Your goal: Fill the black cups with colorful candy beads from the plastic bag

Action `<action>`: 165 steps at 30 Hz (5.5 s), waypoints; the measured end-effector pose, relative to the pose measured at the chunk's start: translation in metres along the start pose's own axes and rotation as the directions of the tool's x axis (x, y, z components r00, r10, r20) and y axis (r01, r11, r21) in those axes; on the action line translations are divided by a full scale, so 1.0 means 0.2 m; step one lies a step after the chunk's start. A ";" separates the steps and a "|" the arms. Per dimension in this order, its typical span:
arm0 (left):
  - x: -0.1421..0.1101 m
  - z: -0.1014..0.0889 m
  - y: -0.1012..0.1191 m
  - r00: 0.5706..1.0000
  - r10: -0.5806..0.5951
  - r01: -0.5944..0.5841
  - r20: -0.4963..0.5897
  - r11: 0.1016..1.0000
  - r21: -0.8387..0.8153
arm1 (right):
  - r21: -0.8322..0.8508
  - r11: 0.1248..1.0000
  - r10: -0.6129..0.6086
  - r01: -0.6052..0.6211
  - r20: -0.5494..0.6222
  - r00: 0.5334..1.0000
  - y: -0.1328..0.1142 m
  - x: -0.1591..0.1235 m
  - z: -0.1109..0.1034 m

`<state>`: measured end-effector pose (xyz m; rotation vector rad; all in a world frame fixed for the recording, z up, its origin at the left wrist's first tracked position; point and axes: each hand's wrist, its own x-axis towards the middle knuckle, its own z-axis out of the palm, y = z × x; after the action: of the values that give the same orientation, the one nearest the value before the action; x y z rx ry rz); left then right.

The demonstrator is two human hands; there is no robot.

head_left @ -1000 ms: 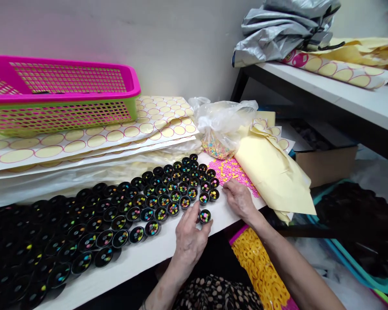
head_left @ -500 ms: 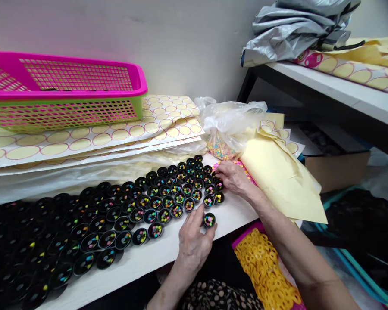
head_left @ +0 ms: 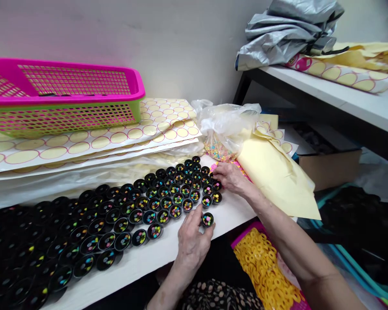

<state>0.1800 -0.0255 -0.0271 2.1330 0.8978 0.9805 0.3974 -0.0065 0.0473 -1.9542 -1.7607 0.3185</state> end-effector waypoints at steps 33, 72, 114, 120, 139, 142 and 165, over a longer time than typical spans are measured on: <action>0.00 0.01 0.00 0.998 -0.060 0.061 0.014 0.996 -0.062 | -0.016 0.992 0.126 -0.128 -0.088 0.988 0.10 -0.29 0.08; 0.01 0.00 0.01 0.999 -0.026 0.025 0.030 1.000 0.015 | 0.041 0.998 0.054 -0.046 -0.236 0.970 0.03 -0.54 0.19; -0.01 0.00 0.00 0.999 -0.023 0.024 0.029 0.999 -0.031 | -0.165 0.985 -0.061 0.045 -0.090 0.994 -0.14 -0.01 0.06; -0.01 -0.01 0.00 1.000 -0.009 0.009 0.027 1.000 -0.023 | -0.203 0.978 -0.056 0.045 -0.049 0.997 -0.15 -0.01 0.07; -0.01 0.00 0.01 1.000 0.011 -0.011 -0.009 1.000 -0.012 | -0.289 0.948 -0.133 0.131 0.011 0.991 -0.14 -0.01 0.05; -0.01 0.00 0.01 1.000 0.015 -0.015 -0.005 1.000 -0.001 | -0.333 0.931 -0.143 0.149 0.043 0.989 -0.13 0.00 0.07; 0.00 0.00 -0.01 1.000 0.019 -0.019 0.007 1.000 -0.002 | 0.464 0.883 0.264 -0.069 -0.371 0.890 0.10 -0.13 -0.02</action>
<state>0.1794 -0.0248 -0.0285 2.1461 0.8746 0.9823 0.4129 -0.0330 0.0363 -1.6867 -1.1200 0.2908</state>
